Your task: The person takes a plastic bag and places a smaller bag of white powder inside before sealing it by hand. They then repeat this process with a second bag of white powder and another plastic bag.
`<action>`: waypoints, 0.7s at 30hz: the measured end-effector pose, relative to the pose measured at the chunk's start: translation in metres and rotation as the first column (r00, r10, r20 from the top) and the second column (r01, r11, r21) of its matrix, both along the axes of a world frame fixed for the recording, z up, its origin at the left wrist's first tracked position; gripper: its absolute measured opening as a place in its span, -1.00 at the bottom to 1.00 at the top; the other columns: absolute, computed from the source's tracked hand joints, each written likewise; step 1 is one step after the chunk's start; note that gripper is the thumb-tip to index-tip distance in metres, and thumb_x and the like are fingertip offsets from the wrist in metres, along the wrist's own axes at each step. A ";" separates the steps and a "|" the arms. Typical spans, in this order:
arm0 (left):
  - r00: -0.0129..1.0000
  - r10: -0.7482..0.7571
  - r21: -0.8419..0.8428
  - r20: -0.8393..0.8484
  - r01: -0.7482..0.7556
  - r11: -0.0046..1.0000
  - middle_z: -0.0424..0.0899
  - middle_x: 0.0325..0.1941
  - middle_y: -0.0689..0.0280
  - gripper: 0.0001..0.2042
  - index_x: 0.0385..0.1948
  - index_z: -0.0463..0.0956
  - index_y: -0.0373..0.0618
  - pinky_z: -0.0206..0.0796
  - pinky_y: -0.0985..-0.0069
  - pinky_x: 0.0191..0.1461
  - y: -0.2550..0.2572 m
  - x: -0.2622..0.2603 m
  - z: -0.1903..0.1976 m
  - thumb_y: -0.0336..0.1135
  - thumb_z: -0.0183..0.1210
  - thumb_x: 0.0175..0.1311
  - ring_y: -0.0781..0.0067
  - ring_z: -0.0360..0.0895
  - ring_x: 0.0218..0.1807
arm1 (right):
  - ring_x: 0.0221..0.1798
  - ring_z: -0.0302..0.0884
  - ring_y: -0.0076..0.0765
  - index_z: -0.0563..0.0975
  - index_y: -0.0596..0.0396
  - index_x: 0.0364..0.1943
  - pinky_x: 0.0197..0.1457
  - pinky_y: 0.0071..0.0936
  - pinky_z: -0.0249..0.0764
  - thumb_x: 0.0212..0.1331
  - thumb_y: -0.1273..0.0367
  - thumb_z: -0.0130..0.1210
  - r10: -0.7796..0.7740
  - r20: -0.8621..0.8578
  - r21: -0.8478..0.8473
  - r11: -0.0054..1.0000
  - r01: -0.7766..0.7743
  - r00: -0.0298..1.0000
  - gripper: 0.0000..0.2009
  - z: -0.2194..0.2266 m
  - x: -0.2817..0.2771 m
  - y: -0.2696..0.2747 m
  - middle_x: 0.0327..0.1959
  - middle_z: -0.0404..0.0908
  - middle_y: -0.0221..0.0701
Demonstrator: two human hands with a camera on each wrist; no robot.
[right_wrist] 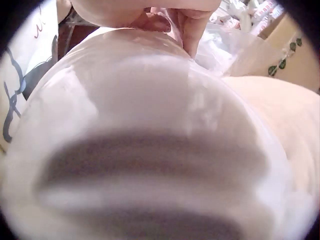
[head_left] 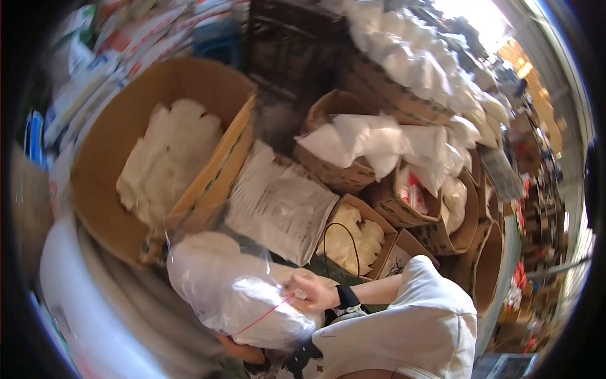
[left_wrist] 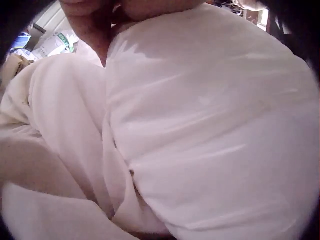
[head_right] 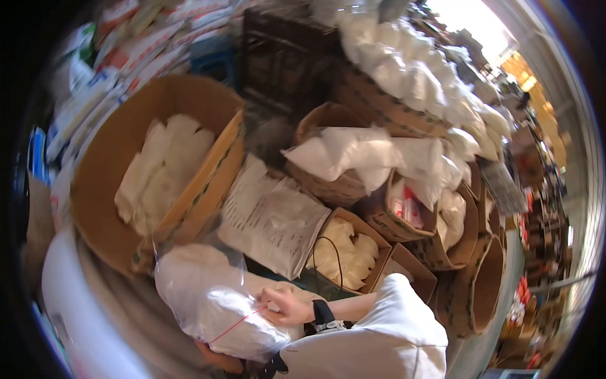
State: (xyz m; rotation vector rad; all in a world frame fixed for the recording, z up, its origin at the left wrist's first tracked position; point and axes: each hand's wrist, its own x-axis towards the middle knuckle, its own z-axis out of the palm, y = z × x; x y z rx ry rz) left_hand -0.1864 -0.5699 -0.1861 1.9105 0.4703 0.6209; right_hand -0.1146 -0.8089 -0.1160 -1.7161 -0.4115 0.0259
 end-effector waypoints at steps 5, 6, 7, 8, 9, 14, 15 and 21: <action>0.906 -0.144 -0.063 -0.399 0.130 0.990 0.58 -0.04 0.04 -0.38 0.15 0.33 -0.40 0.35 0.40 0.02 0.013 0.016 0.028 -0.04 0.20 0.22 0.29 0.50 -0.09 | -0.24 0.64 -0.23 0.36 0.16 -0.33 -0.19 -0.37 0.52 0.15 0.52 0.09 -0.069 -0.317 -0.038 0.997 0.060 0.946 -0.87 -0.005 0.011 0.010 -0.34 0.61 -0.21; 0.896 -0.151 -0.090 -0.417 0.125 0.988 0.56 -0.01 0.05 -0.37 0.16 0.32 -0.39 0.34 0.40 0.05 0.018 0.019 0.022 -0.05 0.21 0.20 0.29 0.49 -0.06 | -0.23 0.63 -0.23 0.36 0.17 -0.32 -0.21 -0.38 0.50 0.12 0.53 0.10 -0.072 -0.335 -0.059 0.997 0.055 0.940 -0.86 -0.006 0.016 0.011 -0.35 0.60 -0.20; 0.887 -0.160 -0.117 -0.433 0.121 0.986 0.55 0.02 0.05 -0.37 0.16 0.31 -0.38 0.32 0.40 0.08 0.020 0.022 0.019 -0.06 0.22 0.19 0.29 0.48 -0.02 | -0.23 0.62 -0.24 0.36 0.18 -0.31 -0.23 -0.39 0.48 0.09 0.55 0.10 -0.076 -0.351 -0.082 0.995 0.051 0.933 -0.85 -0.006 0.020 0.012 -0.36 0.60 -0.19; 0.924 -0.207 -0.167 -0.320 0.160 0.973 0.53 0.03 0.05 -0.38 0.16 0.32 -0.38 0.30 0.39 0.10 0.020 0.027 0.015 -0.07 0.22 0.19 0.28 0.47 0.00 | -0.23 0.61 -0.24 0.36 0.20 -0.30 -0.24 -0.40 0.46 0.06 0.56 0.10 -0.082 -0.365 -0.104 0.993 0.047 0.927 -0.83 -0.006 0.026 0.012 -0.37 0.59 -0.18; 0.948 -0.247 -0.214 -0.203 0.203 0.956 0.52 0.05 0.06 -0.39 0.15 0.32 -0.38 0.29 0.38 0.13 0.018 0.031 0.012 -0.07 0.23 0.19 0.27 0.46 0.02 | -0.26 0.59 -0.21 0.36 0.20 -0.28 -0.25 -0.37 0.44 0.04 0.56 0.10 -0.084 -0.388 -0.137 0.990 0.033 0.918 -0.82 -0.007 0.031 0.012 -0.37 0.59 -0.16; 0.918 -0.382 -0.295 -0.109 0.337 0.894 0.42 0.16 0.05 -0.37 0.19 0.25 -0.36 0.21 0.27 0.24 0.033 0.027 -0.025 -0.09 0.21 0.20 0.23 0.39 0.13 | -0.29 0.53 -0.02 0.41 0.27 -0.18 -0.24 -0.27 0.42 -0.01 0.51 0.09 -0.024 -0.225 -0.174 0.985 -0.016 0.974 -0.74 -0.041 0.051 0.019 -0.30 0.58 -0.01; 0.889 -0.435 -0.345 -0.144 0.367 0.864 0.39 0.19 0.05 -0.36 0.21 0.23 -0.36 0.19 0.26 0.25 0.034 0.032 -0.014 -0.09 0.21 0.21 0.23 0.37 0.15 | -0.27 0.53 0.04 0.43 0.29 -0.17 -0.23 -0.25 0.42 -0.02 0.50 0.08 0.064 -0.301 -0.246 0.959 -0.142 0.952 -0.72 -0.047 0.054 0.018 -0.29 0.58 0.02; 0.969 -0.154 -0.150 -0.195 0.126 0.981 0.35 0.22 -0.04 -0.35 0.19 0.22 -0.36 0.22 0.20 0.18 0.033 -0.013 -0.045 -0.10 0.24 0.18 0.12 0.36 0.19 | -0.27 0.52 0.20 0.51 0.36 -0.30 -0.23 -0.20 0.44 -0.12 0.52 0.03 0.136 -0.301 -0.240 0.947 -0.213 0.944 -0.76 -0.003 0.028 0.007 -0.34 0.54 0.11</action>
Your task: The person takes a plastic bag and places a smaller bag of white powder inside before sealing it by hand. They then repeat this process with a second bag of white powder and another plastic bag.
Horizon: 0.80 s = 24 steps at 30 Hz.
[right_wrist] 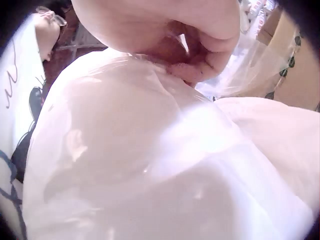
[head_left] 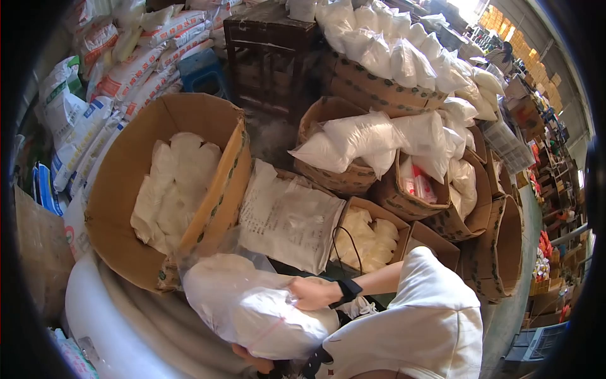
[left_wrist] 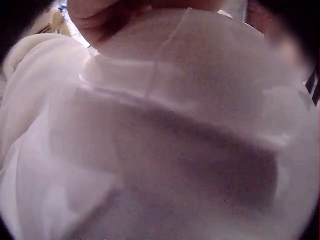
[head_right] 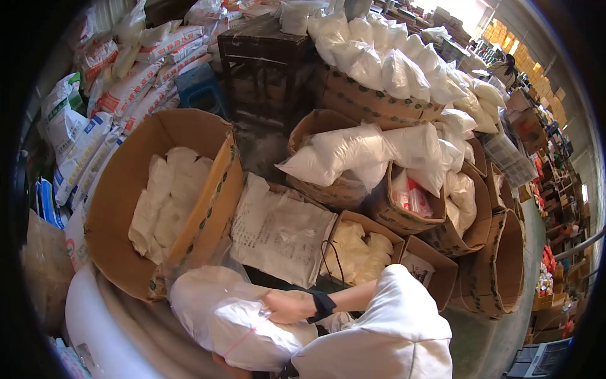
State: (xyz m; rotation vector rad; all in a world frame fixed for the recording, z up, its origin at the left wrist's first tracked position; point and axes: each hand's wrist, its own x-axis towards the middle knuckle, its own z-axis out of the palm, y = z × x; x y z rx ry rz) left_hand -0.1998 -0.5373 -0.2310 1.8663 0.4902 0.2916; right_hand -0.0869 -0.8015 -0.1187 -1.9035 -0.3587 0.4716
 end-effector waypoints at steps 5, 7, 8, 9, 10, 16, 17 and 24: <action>0.999 -0.042 0.222 -0.020 0.046 0.974 0.37 0.18 -0.06 -0.36 0.17 0.24 -0.36 0.23 0.19 0.15 -0.016 -0.011 0.034 -0.11 0.25 0.16 0.09 0.38 0.16 | -0.30 0.49 0.15 0.47 0.30 -0.34 -0.20 -0.13 0.41 -0.06 0.51 0.06 0.117 0.044 0.019 0.993 -0.118 0.992 -0.83 0.023 -0.031 -0.021 -0.41 0.50 0.04; 0.998 -0.058 0.233 -0.021 0.062 0.970 0.37 0.17 -0.07 -0.37 0.16 0.25 -0.36 0.23 0.19 0.14 -0.015 -0.008 0.036 -0.11 0.25 0.16 0.08 0.38 0.15 | -0.31 0.46 0.15 0.45 0.28 -0.40 -0.23 -0.10 0.37 -0.03 0.51 0.06 -0.046 0.169 0.187 0.982 0.013 0.985 -0.89 0.022 -0.035 -0.016 -0.41 0.49 0.01; 0.998 -0.061 0.223 -0.023 0.065 0.973 0.38 0.17 -0.07 -0.37 0.15 0.26 -0.36 0.23 0.19 0.13 -0.015 -0.001 0.037 -0.11 0.25 0.16 0.08 0.38 0.15 | -0.30 0.46 0.15 0.44 0.29 -0.40 -0.23 -0.10 0.37 -0.04 0.53 0.04 -0.037 0.146 0.149 0.989 0.015 0.989 -0.89 0.018 -0.034 -0.014 -0.39 0.50 0.01; 0.997 -0.066 0.210 -0.028 0.070 0.975 0.38 0.16 -0.07 -0.38 0.15 0.26 -0.36 0.23 0.19 0.12 -0.015 0.005 0.039 -0.11 0.25 0.16 0.07 0.39 0.14 | -0.28 0.47 0.14 0.44 0.29 -0.39 -0.22 -0.10 0.37 -0.04 0.54 0.02 -0.027 0.121 0.110 0.994 0.014 0.992 -0.89 0.012 -0.031 -0.012 -0.37 0.50 0.01; 0.998 -0.066 0.195 -0.025 0.069 0.978 0.39 0.15 -0.08 -0.38 0.14 0.26 -0.36 0.23 0.19 0.12 -0.015 0.011 0.041 -0.11 0.25 0.15 0.07 0.39 0.14 | -0.26 0.47 0.14 0.44 0.29 -0.39 -0.22 -0.09 0.36 -0.04 0.55 0.01 -0.018 0.095 0.072 0.997 0.011 0.995 -0.89 0.007 -0.028 -0.010 -0.36 0.51 0.01; 0.996 -0.083 0.125 -0.042 0.088 0.988 0.41 0.11 -0.10 -0.40 0.11 0.29 -0.36 0.25 0.17 0.08 -0.001 0.031 0.041 -0.11 0.26 0.14 0.04 0.41 0.11 | -0.28 0.56 0.08 0.51 0.35 -0.35 -0.22 -0.19 0.42 -0.06 0.58 -0.04 0.080 -0.158 -0.130 0.986 -0.101 0.984 -0.83 0.001 0.007 0.000 -0.39 0.56 0.03; 0.995 -0.088 0.121 -0.043 0.093 0.988 0.41 0.11 -0.10 -0.40 0.11 0.29 -0.36 0.25 0.17 0.07 0.001 0.033 0.040 -0.11 0.26 0.14 0.03 0.41 0.10 | -0.29 0.57 0.07 0.51 0.36 -0.36 -0.23 -0.20 0.42 -0.06 0.58 -0.04 0.082 -0.204 -0.154 0.981 -0.115 0.975 -0.84 0.004 0.012 0.002 -0.40 0.56 0.02; 0.993 -0.108 0.098 -0.043 0.111 0.989 0.44 0.06 -0.12 -0.42 0.07 0.32 -0.36 0.26 0.16 0.03 0.009 0.041 0.035 -0.12 0.26 0.12 0.00 0.43 0.07 | -0.32 0.57 0.07 0.50 0.35 -0.37 -0.26 -0.17 0.44 0.04 0.50 0.04 -0.140 0.246 0.364 0.930 0.042 0.959 -0.86 -0.032 0.033 0.032 -0.41 0.57 0.04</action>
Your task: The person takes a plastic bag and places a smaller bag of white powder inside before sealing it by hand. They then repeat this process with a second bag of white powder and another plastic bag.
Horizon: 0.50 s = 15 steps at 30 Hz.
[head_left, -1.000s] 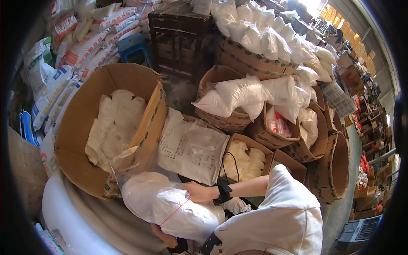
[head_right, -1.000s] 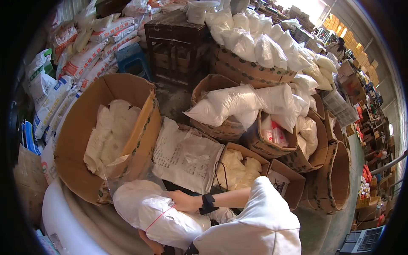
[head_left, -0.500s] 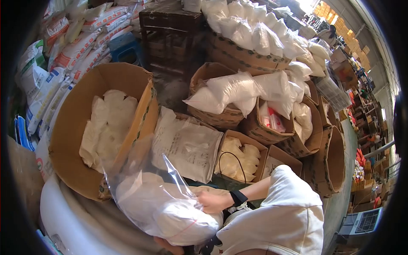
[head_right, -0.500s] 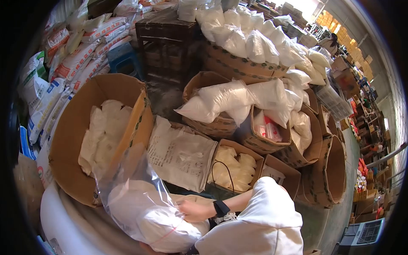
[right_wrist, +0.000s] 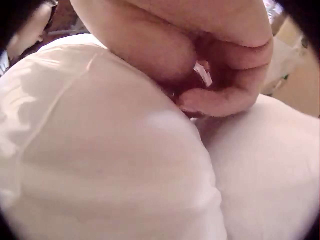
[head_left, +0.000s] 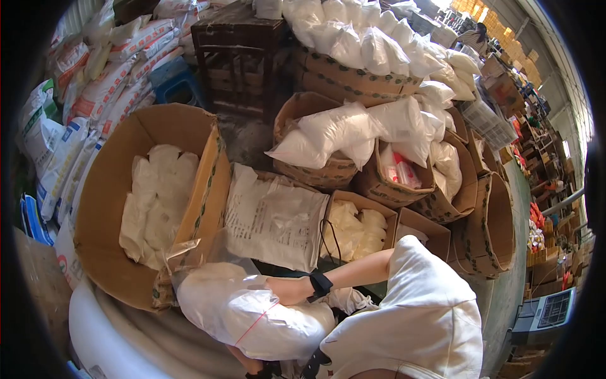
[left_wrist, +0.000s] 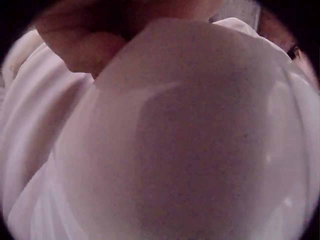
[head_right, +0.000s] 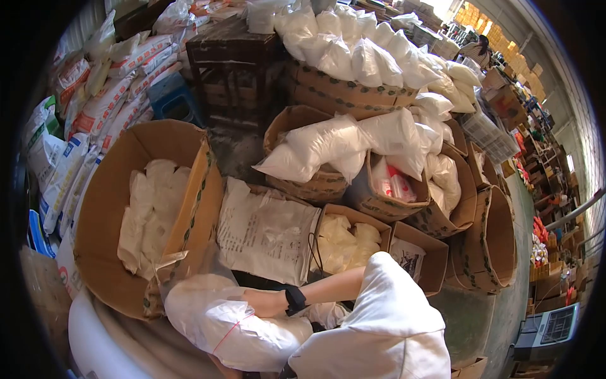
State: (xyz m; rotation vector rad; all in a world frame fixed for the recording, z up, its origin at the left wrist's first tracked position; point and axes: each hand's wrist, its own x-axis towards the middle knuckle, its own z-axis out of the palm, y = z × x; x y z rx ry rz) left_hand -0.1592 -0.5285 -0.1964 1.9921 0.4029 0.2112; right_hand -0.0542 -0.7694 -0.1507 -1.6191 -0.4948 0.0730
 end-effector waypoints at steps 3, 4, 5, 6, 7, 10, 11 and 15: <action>1.000 0.005 0.041 -0.001 -0.005 0.999 0.45 0.04 -0.13 -0.43 0.06 0.33 -0.36 0.27 0.16 0.01 0.000 -0.004 0.000 -0.12 0.27 0.12 -0.02 0.44 0.06 | -0.34 0.55 0.04 0.49 0.31 -0.40 -0.26 -0.18 0.44 0.07 0.48 0.05 0.198 -0.178 -0.108 0.970 -0.219 0.964 -0.88 0.017 -0.010 -0.016 -0.42 0.56 0.01; 1.000 0.008 0.067 0.003 -0.008 0.998 0.45 0.04 -0.14 -0.43 0.06 0.34 -0.36 0.27 0.15 0.00 0.000 -0.008 0.000 -0.12 0.27 0.12 -0.02 0.45 0.05 | -0.35 0.54 0.02 0.48 0.31 -0.41 -0.26 -0.19 0.43 0.08 0.48 0.04 0.226 -0.193 -0.240 0.933 -0.269 0.955 -0.89 0.017 -0.017 -0.021 -0.43 0.56 -0.01; 1.000 0.006 0.091 0.006 -0.007 0.996 0.45 0.03 -0.14 -0.43 0.05 0.34 -0.36 0.27 0.15 0.00 0.000 -0.014 0.000 -0.12 0.27 0.11 -0.03 0.45 0.05 | -0.36 0.53 0.00 0.48 0.30 -0.41 -0.26 -0.21 0.43 0.09 0.49 0.04 0.252 -0.219 -0.365 0.875 -0.318 0.943 -0.90 0.018 -0.025 -0.025 -0.43 0.56 -0.03; 1.000 0.001 0.120 -0.001 -0.001 0.993 0.46 0.02 -0.14 -0.43 0.05 0.34 -0.36 0.27 0.15 -0.01 0.001 -0.020 0.000 -0.12 0.27 0.11 -0.04 0.45 0.04 | -0.37 0.53 0.00 0.48 0.30 -0.40 -0.25 -0.21 0.43 0.08 0.49 0.04 0.273 -0.189 -0.364 0.873 -0.325 0.943 -0.90 0.019 -0.032 -0.028 -0.43 0.56 -0.04; 1.000 -0.011 0.154 -0.005 0.011 0.988 0.46 0.02 -0.15 -0.44 0.04 0.35 -0.36 0.28 0.15 -0.02 0.001 -0.028 -0.001 -0.12 0.27 0.11 -0.04 0.45 0.04 | -0.37 0.52 -0.01 0.48 0.29 -0.39 -0.25 -0.22 0.43 0.08 0.49 0.04 0.294 -0.158 -0.361 0.872 -0.332 0.943 -0.90 0.027 -0.036 -0.031 -0.43 0.56 -0.05; 0.998 -0.057 0.229 -0.011 0.058 0.972 0.47 0.00 -0.16 -0.44 0.03 0.36 -0.36 0.28 0.14 -0.03 0.001 -0.048 -0.005 -0.13 0.28 0.10 -0.06 0.46 0.02 | -0.36 0.53 -0.02 0.49 0.29 -0.35 -0.25 -0.23 0.43 0.06 0.48 0.05 0.182 -0.190 -0.326 0.915 -0.237 0.965 -0.88 0.045 -0.047 -0.041 -0.43 0.55 -0.05; 0.997 -0.077 0.245 -0.017 0.078 0.966 0.48 -0.01 -0.16 -0.45 0.02 0.36 -0.36 0.28 0.14 -0.04 0.003 -0.053 -0.007 -0.13 0.28 0.10 -0.06 0.47 0.02 | -0.35 0.54 -0.02 0.49 0.29 -0.34 -0.26 -0.24 0.43 0.06 0.48 0.06 0.117 -0.220 -0.312 0.932 -0.184 0.968 -0.87 0.048 -0.048 -0.042 -0.42 0.55 -0.05; 0.977 -0.205 0.281 -0.065 0.215 0.935 0.49 -0.03 -0.17 -0.46 0.00 0.38 -0.36 0.29 0.14 -0.07 0.024 -0.061 -0.030 -0.13 0.28 0.09 -0.08 0.48 0.00 | -0.22 0.58 0.01 0.46 0.28 -0.19 -0.13 -0.12 0.46 0.09 0.44 0.06 0.126 0.154 -0.489 0.871 -0.035 0.980 -0.78 0.007 -0.048 -0.043 -0.38 0.54 -0.08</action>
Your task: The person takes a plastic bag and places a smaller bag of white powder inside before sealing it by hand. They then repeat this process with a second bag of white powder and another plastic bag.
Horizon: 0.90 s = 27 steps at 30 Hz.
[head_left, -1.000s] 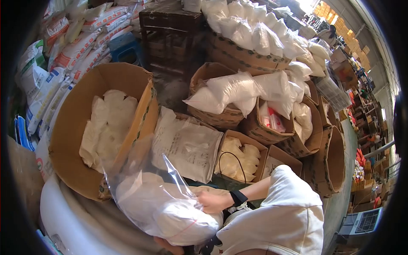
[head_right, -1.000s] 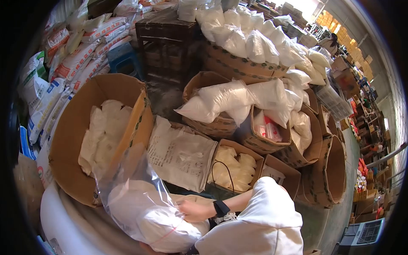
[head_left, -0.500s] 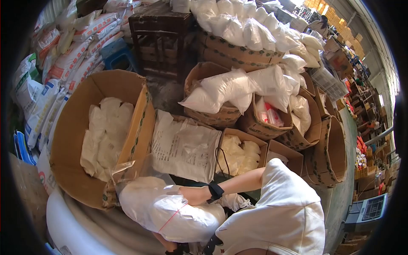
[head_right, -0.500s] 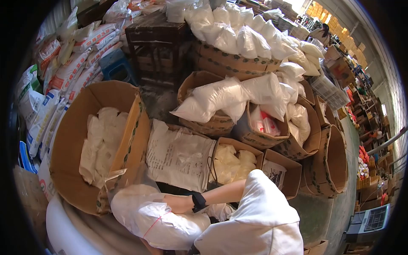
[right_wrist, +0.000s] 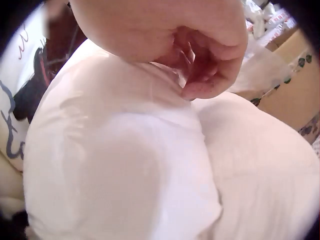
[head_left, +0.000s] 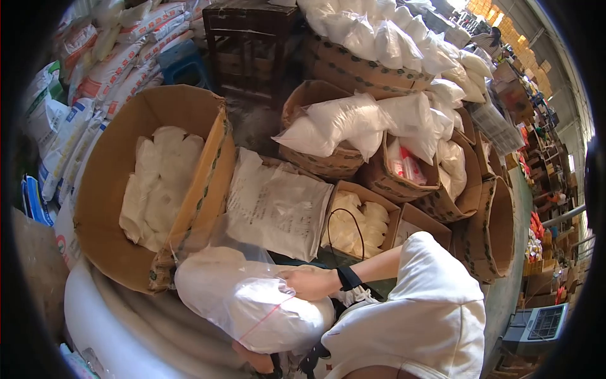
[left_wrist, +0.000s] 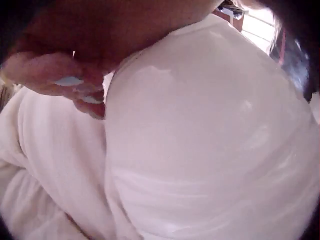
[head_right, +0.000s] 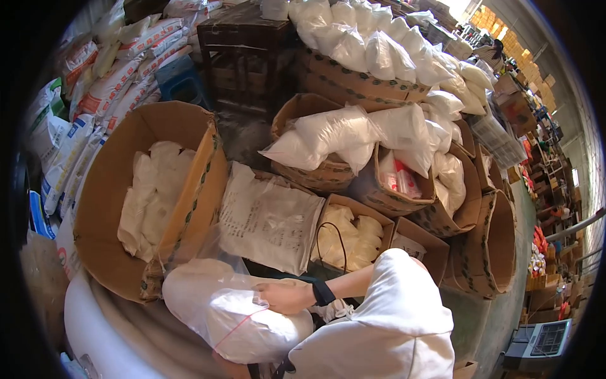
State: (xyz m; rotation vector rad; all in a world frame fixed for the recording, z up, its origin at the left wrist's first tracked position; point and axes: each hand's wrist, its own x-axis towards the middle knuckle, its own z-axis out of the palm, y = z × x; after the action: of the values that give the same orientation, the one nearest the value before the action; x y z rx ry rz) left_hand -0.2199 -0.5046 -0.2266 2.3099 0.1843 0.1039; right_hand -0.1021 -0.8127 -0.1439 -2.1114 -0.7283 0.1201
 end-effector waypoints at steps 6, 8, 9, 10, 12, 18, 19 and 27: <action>0.991 -0.063 0.104 -0.122 0.076 0.992 0.58 -0.27 -0.09 -0.58 -0.18 0.46 -0.33 0.35 0.16 -0.24 -0.048 0.069 0.114 -0.18 0.27 0.04 -0.16 0.52 -0.25 | -0.42 0.51 0.09 0.35 0.26 -0.11 -0.26 -0.12 0.51 0.12 0.43 0.06 -0.062 -0.113 -0.116 0.992 0.049 0.992 -0.72 0.036 0.010 0.004 -0.43 0.49 -0.14; 0.996 0.075 0.227 -0.055 -0.061 0.972 0.58 -0.31 -0.08 -0.61 -0.22 0.46 -0.32 0.33 0.15 -0.27 -0.054 0.071 0.111 -0.19 0.25 0.03 -0.19 0.51 -0.29 | -0.42 0.52 0.05 0.34 0.22 -0.11 -0.31 -0.16 0.50 0.13 0.42 0.06 -0.102 -0.080 -0.113 0.989 0.093 0.992 -0.72 0.034 0.011 0.006 -0.46 0.47 -0.18; 0.996 0.087 0.215 0.013 -0.087 0.973 0.57 -0.32 -0.08 -0.62 -0.25 0.44 -0.33 0.32 0.13 -0.27 -0.059 0.069 0.111 -0.20 0.24 0.02 -0.21 0.49 -0.29 | -0.42 0.52 0.03 0.33 0.20 -0.11 -0.33 -0.18 0.50 0.14 0.41 0.06 -0.120 -0.069 -0.111 0.988 0.112 0.990 -0.73 0.033 0.011 0.008 -0.47 0.46 -0.21; 0.992 0.096 0.200 0.083 -0.111 0.973 0.55 -0.32 -0.08 -0.63 -0.27 0.43 -0.33 0.30 0.11 -0.27 -0.064 0.069 0.116 -0.20 0.24 0.02 -0.23 0.48 -0.28 | -0.41 0.53 0.02 0.34 0.19 -0.11 -0.35 -0.19 0.49 0.13 0.42 0.07 -0.139 -0.016 -0.058 0.989 0.138 0.990 -0.74 0.034 0.011 0.008 -0.46 0.47 -0.20; 0.984 0.149 0.230 0.098 -0.168 0.959 0.51 -0.37 -0.07 -0.64 -0.33 0.39 -0.32 0.27 0.09 -0.29 -0.064 0.056 0.110 -0.19 0.24 0.02 -0.25 0.45 -0.31 | -0.39 0.55 -0.01 0.36 0.17 -0.13 -0.38 -0.21 0.49 0.13 0.44 0.07 -0.179 0.082 0.053 0.983 0.175 0.980 -0.75 0.034 0.009 0.007 -0.45 0.48 -0.20; 0.970 0.175 0.177 0.167 -0.204 0.963 0.41 -0.50 0.01 -0.54 -0.47 0.33 -0.25 0.18 0.10 -0.42 -0.063 0.028 0.100 0.03 0.25 0.05 -0.20 0.39 -0.44 | -0.40 0.52 -0.01 0.45 0.15 -0.25 -0.39 -0.23 0.46 -0.15 0.57 0.14 -0.218 0.111 0.086 0.974 0.209 0.970 -0.71 0.031 -0.009 -0.002 -0.44 0.51 -0.26; 0.975 0.148 0.219 0.167 -0.183 0.958 0.40 -0.53 0.04 -0.51 -0.49 0.33 -0.22 0.16 0.11 -0.45 -0.058 0.023 0.096 0.10 0.25 0.04 -0.17 0.37 -0.48 | -0.41 0.51 -0.03 0.47 0.13 -0.26 -0.40 -0.25 0.44 -0.16 0.59 0.16 -0.232 0.126 0.115 0.969 0.218 0.964 -0.72 0.028 -0.009 -0.002 -0.44 0.50 -0.27; 0.987 0.034 0.239 0.159 -0.072 0.968 0.44 -0.40 0.01 -0.79 -0.39 0.39 -0.29 0.32 0.10 -0.28 -0.053 0.038 0.100 -0.59 0.02 -0.18 -0.17 0.43 -0.33 | -0.40 0.43 -0.19 0.47 0.22 -0.23 -0.35 -0.38 0.39 0.04 0.65 0.12 -0.222 0.306 0.252 0.957 0.146 0.926 -0.80 0.039 0.010 0.013 -0.37 0.48 -0.20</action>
State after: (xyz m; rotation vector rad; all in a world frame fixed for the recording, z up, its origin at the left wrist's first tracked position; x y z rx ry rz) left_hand -0.1817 -0.5572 -0.1270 2.5295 0.1618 0.3485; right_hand -0.0921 -0.7994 -0.1052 -1.9885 -0.6940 -0.4150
